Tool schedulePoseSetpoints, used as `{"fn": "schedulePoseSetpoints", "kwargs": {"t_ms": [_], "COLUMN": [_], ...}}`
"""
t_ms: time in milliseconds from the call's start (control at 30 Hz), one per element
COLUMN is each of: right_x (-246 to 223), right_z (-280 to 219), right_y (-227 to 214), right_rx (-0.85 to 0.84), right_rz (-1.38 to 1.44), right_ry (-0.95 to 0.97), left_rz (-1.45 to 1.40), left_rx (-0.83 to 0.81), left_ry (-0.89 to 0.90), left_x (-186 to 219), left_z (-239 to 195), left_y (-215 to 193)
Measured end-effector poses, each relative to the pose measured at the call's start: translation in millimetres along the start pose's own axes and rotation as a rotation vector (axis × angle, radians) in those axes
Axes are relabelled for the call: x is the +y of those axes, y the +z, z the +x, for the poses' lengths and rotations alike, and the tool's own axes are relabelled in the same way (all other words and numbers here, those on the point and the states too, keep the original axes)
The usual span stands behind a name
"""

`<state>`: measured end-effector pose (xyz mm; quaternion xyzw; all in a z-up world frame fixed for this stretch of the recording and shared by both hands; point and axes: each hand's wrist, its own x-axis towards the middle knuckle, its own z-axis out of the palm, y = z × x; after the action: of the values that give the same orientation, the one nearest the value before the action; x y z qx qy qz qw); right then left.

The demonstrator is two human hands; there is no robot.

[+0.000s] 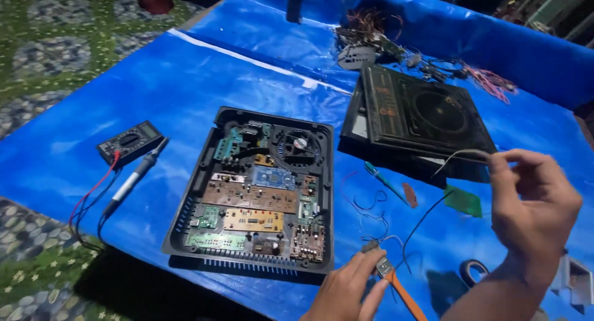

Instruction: The person works on a disassembled electronic device, likely a VCR, placed on a blue tarp. They pick up various small circuit boards and components from the table and place them into the device's chassis. The person also handles wires and a multimeter probe, connecting them to the internal components of the device.

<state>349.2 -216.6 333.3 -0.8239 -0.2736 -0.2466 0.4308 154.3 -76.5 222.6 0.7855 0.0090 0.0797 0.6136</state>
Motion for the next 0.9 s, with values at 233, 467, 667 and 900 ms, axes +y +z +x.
{"fn": "schedulePoseSetpoints", "kwargs": {"t_ms": [233, 467, 667, 900], "right_x": [33.5, 11.1, 10.2, -4.4], "right_z": [14.0, 15.0, 16.4, 13.1], "right_y": [6.7, 13.0, 19.5, 21.0], "right_rx": [0.061, -0.001, -0.082, -0.135], "right_rz": [0.080, 0.165, 0.169, 0.199], "right_ry": [-0.073, -0.008, 0.051, -0.001], "left_rz": [0.125, 0.111, 0.052, -0.031], "left_rx": [-0.099, -0.048, 0.078, 0.199], "left_ry": [0.094, 0.048, -0.035, -0.070], "left_x": [-21.4, -20.9, -16.1, -21.1], "left_z": [2.0, -0.6, 6.9, 32.5], "left_y": [29.8, 32.1, 29.7, 42.6]}}
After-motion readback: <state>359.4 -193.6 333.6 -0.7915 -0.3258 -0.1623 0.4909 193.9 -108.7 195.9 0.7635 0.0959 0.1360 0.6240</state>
